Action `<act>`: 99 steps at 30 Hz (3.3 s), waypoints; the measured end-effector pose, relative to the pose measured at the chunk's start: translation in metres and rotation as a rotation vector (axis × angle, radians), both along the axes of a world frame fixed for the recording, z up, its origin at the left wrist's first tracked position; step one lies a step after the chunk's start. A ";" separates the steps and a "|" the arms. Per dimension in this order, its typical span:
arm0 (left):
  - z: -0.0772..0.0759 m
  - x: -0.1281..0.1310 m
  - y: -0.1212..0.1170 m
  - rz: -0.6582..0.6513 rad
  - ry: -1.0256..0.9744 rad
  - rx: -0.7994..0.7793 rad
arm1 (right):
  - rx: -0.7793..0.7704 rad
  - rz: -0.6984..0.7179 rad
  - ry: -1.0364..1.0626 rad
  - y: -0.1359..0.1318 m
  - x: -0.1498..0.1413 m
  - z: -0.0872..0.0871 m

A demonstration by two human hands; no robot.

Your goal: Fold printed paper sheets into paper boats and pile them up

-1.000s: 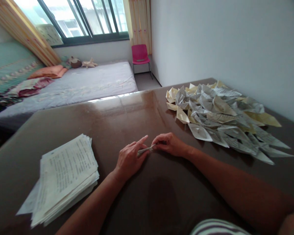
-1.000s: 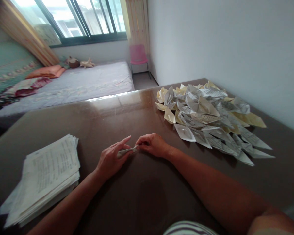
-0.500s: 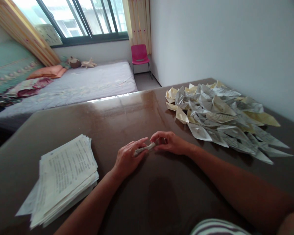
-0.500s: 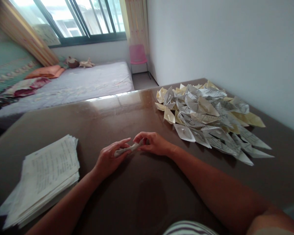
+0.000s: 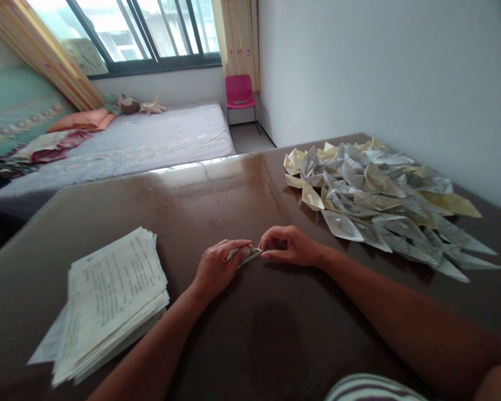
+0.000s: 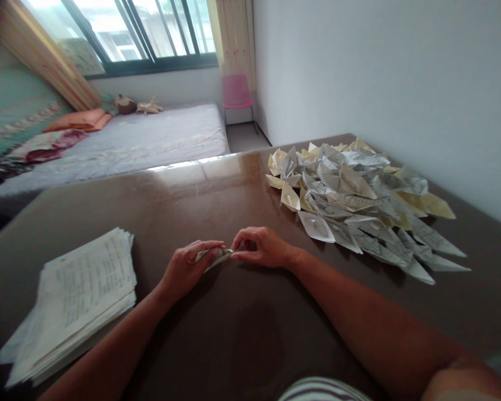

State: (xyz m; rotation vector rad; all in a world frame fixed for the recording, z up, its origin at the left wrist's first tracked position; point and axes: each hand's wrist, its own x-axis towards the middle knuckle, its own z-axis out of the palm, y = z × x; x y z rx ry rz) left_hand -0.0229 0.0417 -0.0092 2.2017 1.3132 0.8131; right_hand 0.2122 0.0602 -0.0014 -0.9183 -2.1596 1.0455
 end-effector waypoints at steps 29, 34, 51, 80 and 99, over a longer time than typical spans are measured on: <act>0.011 0.009 -0.010 0.082 0.101 -0.088 | 0.059 -0.083 -0.111 -0.008 -0.013 -0.005; 0.016 0.007 -0.005 0.146 0.015 -0.219 | -0.039 0.072 -0.011 -0.003 -0.004 0.001; 0.018 0.008 -0.003 0.111 -0.093 -0.296 | 0.377 0.130 -0.113 -0.002 -0.004 -0.005; 0.020 0.003 0.003 0.061 -0.200 -0.367 | 0.268 -0.197 -0.036 -0.011 -0.017 -0.005; 0.023 0.007 -0.012 -0.148 0.233 -0.056 | 0.220 0.041 -0.352 -0.022 -0.019 0.010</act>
